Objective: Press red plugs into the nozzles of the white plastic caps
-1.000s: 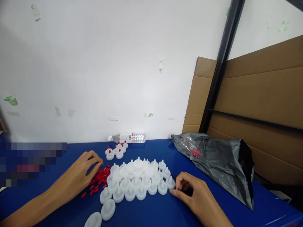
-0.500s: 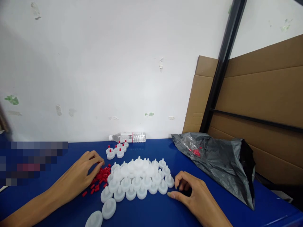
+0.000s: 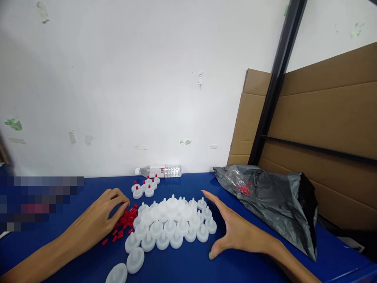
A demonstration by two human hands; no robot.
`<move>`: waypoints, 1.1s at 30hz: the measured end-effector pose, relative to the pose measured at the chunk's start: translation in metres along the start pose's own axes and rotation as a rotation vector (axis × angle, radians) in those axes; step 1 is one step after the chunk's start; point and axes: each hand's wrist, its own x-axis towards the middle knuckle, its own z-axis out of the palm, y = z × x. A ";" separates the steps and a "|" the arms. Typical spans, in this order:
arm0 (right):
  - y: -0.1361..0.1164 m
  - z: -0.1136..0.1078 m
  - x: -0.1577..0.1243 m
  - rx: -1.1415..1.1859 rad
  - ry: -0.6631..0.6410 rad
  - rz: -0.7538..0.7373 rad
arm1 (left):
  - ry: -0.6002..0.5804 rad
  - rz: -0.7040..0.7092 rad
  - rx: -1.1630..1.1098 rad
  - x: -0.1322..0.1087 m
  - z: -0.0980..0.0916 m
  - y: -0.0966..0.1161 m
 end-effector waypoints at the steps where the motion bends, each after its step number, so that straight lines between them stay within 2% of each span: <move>1: 0.000 -0.001 0.004 0.006 -0.022 -0.009 | 0.001 0.003 -0.002 0.000 0.000 0.000; 7: -0.003 0.000 0.015 0.027 -0.051 -0.032 | 0.005 0.017 -0.007 -0.001 0.000 0.000; 26: -0.002 -0.001 0.014 0.041 -0.061 -0.030 | -0.012 0.011 -0.013 -0.002 0.001 0.000; 33: 0.011 -0.012 0.012 0.097 -0.068 -0.062 | -0.003 0.019 -0.014 0.000 0.002 0.000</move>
